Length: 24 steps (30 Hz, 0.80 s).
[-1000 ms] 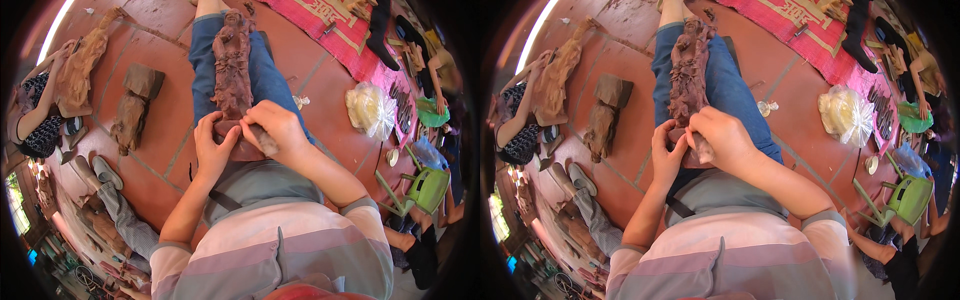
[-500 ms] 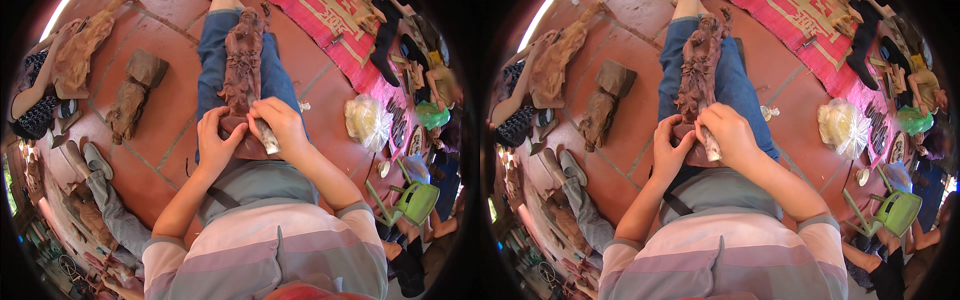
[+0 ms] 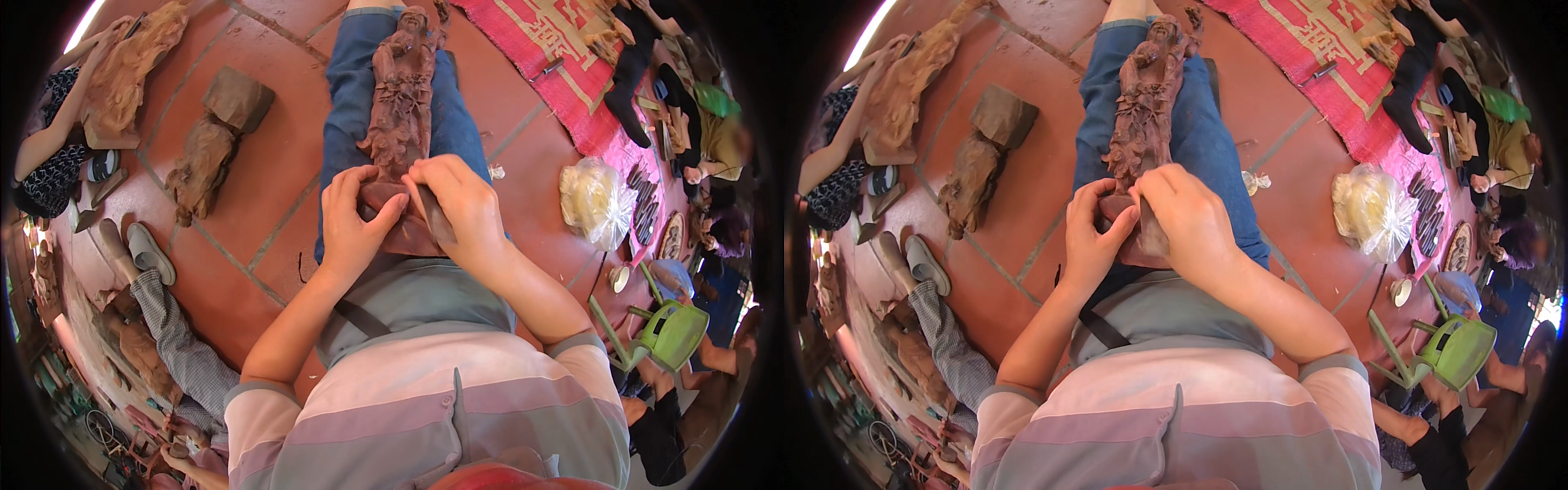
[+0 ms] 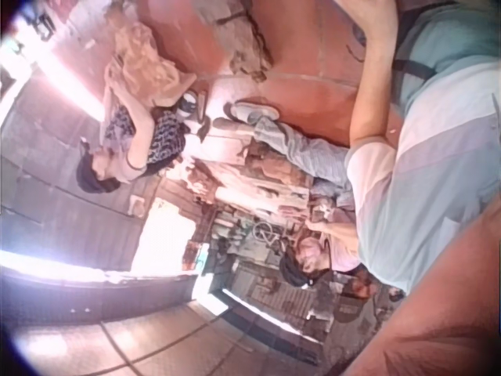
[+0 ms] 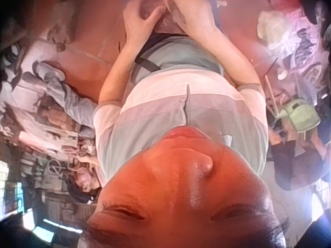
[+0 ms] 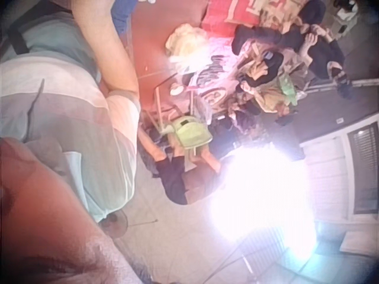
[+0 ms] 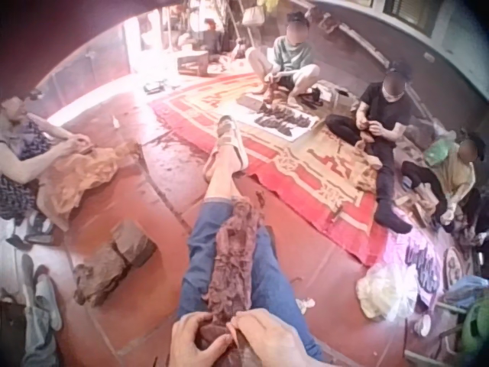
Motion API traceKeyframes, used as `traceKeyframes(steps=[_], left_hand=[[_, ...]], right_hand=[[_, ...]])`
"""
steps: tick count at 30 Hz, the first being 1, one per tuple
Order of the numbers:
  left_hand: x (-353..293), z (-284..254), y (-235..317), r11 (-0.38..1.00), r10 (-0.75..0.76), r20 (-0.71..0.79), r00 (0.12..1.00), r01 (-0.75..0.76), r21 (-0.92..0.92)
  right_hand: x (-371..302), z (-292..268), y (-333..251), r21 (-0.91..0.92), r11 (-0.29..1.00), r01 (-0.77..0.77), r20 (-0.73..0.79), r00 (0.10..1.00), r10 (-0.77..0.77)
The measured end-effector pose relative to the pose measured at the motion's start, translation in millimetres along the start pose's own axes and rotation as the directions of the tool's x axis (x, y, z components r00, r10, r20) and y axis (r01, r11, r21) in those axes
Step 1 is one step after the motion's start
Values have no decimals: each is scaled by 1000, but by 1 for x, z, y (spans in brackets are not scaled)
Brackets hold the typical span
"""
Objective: The person sits on the floor and carves a large, irregular wooden object using a chisel-like tool. They hold the wood with one hand and scrape or carve its surface with the other, occasionally adjusting their grip and repositioning the object.
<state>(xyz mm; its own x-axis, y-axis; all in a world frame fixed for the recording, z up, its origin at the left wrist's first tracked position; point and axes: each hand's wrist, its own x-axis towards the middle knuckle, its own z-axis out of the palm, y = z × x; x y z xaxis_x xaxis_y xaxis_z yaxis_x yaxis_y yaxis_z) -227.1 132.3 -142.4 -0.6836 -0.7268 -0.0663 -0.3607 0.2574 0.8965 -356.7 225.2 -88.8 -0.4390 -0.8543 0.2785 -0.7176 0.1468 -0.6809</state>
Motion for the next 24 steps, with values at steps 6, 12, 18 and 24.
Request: traceKeyframes(steps=[6, 12, 18, 24], left_hand=[[-1, 0, 1, 1000, 5, 4, 1000, -5, 11], [-2, -1, -4, 997, 62, -3, 998, -61, 55], [-1, -2, -4, 996, 65, -7, 998, -64, 56], [-1, -1, -5, 997, 56, -14, 998, -55, 47]], right_hand=[[-3, -4, 2, -60, 998, -11, 80, 997, 15], [-6, -1, -5, -178, 984, 14, 162, 987, 15], [-4, -6, -11, -202, 979, 11, 170, 985, 24], [-3, 10, -3, -326, 945, -1, 128, 991, 45]])
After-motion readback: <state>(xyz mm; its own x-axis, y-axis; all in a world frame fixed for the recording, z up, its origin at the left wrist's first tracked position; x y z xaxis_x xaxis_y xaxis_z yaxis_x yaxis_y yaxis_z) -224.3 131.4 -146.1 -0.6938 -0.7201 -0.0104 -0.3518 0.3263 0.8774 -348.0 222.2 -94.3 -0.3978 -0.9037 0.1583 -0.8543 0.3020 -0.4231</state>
